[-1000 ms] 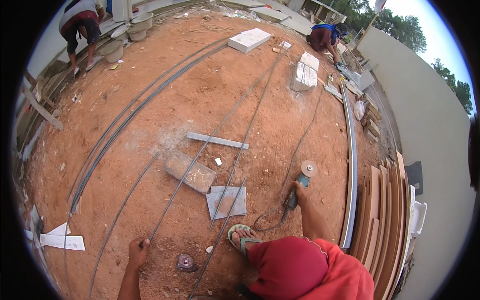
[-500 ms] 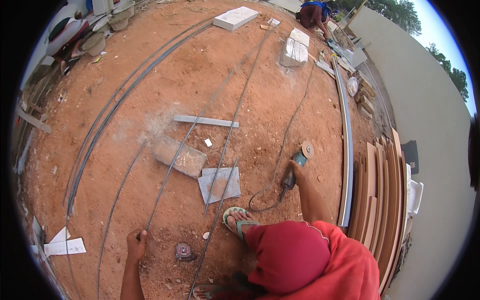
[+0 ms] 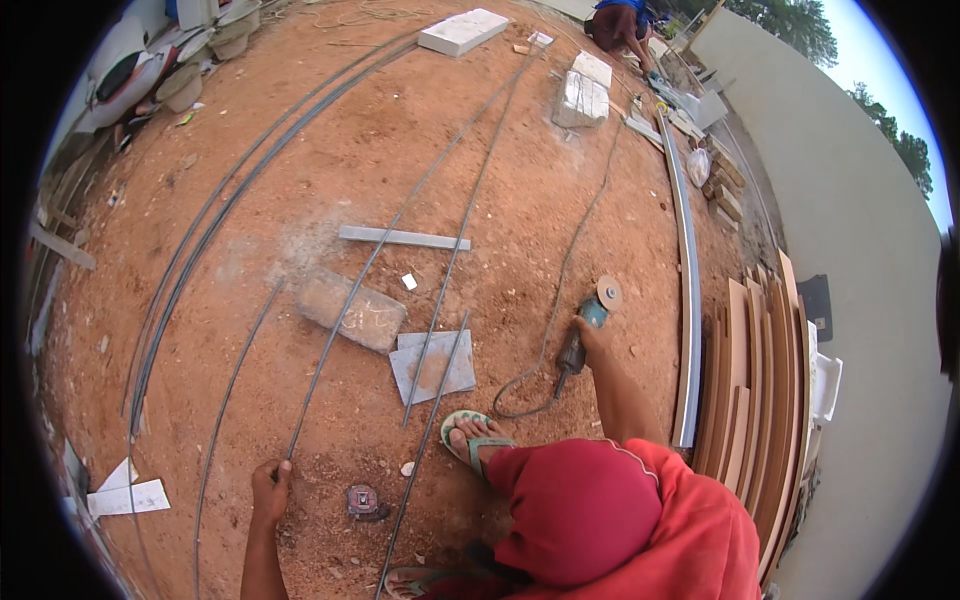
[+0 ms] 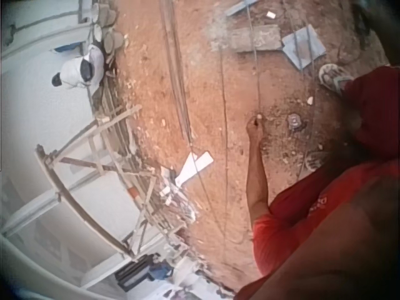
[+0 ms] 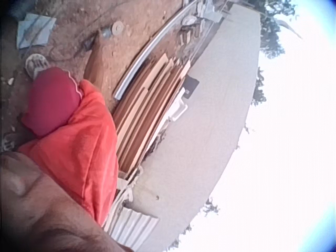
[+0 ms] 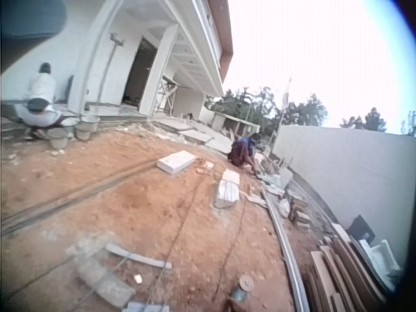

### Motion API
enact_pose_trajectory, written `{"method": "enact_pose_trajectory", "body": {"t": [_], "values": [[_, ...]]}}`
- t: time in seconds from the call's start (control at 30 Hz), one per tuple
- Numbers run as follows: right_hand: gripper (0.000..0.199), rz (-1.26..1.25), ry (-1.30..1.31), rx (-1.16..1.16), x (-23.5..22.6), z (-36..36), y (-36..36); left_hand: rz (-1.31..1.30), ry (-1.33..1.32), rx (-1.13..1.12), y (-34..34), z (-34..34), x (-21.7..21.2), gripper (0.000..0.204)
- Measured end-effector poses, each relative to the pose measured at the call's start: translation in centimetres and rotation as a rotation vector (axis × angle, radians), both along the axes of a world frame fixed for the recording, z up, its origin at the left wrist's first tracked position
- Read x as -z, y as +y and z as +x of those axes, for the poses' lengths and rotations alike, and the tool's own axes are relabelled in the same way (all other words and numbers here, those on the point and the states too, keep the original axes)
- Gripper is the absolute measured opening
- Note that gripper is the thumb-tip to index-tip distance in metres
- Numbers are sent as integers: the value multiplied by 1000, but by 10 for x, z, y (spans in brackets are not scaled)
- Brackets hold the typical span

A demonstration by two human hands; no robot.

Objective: The person measures and cuts long metal rods using an angle grinder at a construction site. They repeatedly position the rods on the ground, measure them with a tape measure, and cut them to length, creating sparks during the process.

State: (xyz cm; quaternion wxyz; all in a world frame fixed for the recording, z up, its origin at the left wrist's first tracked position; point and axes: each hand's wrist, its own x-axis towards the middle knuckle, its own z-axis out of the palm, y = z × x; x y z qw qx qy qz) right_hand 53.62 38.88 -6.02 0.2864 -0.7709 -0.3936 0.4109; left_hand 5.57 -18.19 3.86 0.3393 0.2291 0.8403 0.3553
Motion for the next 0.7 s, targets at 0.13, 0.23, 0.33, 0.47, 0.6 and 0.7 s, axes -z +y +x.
{"method": "enact_pose_trajectory", "body": {"t": [0.13,0.23,0.33,0.47,0.6,0.7], "values": [[71,34,12,-11,7,-7,0,-40,68,28,-10,-5,17,38],[67,75,122,-38,2,-4,-4,-51,41,72,-5,-4,9,38],[62,54,110,-39,0,-17,-5,-30,55,61,-4,-2,-6,37],[60,106,35,-10,12,20,6,7,120,141,9,-2,-6,37],[67,74,76,-68,3,-6,-1,-62,127,93,-8,-8,-10,39],[70,70,21,-47,-4,-20,-11,-75,95,44,-20,-9,-10,39]]}}
